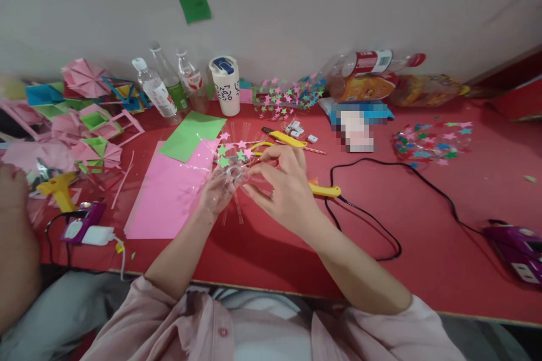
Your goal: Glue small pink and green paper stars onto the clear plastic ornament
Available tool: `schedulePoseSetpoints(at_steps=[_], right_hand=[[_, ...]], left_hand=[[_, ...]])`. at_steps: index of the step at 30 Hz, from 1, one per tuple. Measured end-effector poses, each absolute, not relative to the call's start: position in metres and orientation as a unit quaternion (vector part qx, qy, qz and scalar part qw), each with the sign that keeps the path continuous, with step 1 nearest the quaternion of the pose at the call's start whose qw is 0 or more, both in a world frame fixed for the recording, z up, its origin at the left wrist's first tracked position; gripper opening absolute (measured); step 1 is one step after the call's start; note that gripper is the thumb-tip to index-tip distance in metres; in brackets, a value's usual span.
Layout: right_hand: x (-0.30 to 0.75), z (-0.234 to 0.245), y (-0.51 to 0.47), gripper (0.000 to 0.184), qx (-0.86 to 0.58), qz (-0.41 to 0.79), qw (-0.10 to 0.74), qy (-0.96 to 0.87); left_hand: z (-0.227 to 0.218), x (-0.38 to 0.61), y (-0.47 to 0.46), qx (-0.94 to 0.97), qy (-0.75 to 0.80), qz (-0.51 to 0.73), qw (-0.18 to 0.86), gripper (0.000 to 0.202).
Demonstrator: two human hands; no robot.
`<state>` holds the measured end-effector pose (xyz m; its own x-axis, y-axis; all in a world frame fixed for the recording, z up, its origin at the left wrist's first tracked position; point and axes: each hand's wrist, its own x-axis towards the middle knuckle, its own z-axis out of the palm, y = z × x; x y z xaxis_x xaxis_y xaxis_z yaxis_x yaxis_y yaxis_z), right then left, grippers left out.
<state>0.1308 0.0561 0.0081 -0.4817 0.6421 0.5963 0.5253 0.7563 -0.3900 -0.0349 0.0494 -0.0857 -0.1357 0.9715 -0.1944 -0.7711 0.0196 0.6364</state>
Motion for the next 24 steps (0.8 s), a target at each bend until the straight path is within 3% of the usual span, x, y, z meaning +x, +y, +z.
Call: schedulePoseSetpoints(at_steps=[8, 18, 24], right_hand=[[0.127, -0.002, 0.061, 0.010, -0.337, 0.065, 0.355, -0.870], [0.121, -0.011, 0.058, 0.016, -0.350, -0.004, 0.435, -0.829], [0.122, -0.007, 0.056, 0.010, -0.354, 0.035, 0.378, -0.855]], left_hand=[[-0.089, -0.037, 0.048, 0.150, 0.326, 0.681, 0.638, 0.023], [-0.084, -0.028, 0.047, 0.151, 0.319, 0.683, 0.639, 0.032], [-0.090, -0.033, 0.047, 0.147, 0.335, 0.679, 0.637, 0.023]])
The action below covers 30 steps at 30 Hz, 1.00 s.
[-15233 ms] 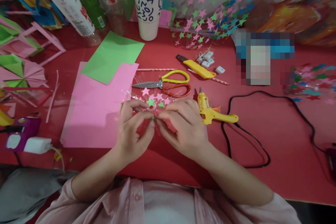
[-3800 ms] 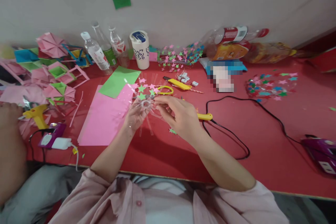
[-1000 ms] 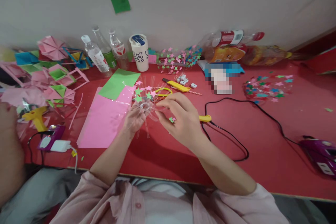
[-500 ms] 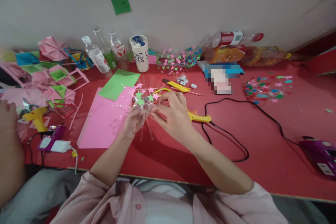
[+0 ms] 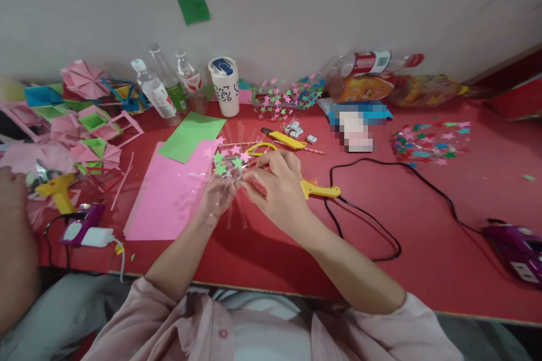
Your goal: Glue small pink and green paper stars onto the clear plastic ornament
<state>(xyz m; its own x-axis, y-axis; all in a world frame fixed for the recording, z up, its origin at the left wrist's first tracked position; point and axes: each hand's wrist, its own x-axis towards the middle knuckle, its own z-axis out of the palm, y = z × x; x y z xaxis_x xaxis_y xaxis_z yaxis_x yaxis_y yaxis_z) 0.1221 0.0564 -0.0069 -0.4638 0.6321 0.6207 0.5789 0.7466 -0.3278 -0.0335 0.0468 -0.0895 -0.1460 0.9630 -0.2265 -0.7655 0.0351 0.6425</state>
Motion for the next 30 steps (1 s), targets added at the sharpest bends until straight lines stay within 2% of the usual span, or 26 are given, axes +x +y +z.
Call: schedulePoseSetpoints(at_steps=[18, 30], right_hand=[[0.125, 0.000, 0.051, 0.009, -0.339, 0.076, 0.370, -0.861], [0.125, 0.000, 0.052, 0.009, -0.339, 0.045, 0.340, -0.876]], left_hand=[[-0.085, -0.035, 0.047, 0.156, 0.333, 0.674, 0.641, 0.025], [-0.081, -0.032, 0.047, 0.140, 0.339, 0.673, 0.643, 0.026]])
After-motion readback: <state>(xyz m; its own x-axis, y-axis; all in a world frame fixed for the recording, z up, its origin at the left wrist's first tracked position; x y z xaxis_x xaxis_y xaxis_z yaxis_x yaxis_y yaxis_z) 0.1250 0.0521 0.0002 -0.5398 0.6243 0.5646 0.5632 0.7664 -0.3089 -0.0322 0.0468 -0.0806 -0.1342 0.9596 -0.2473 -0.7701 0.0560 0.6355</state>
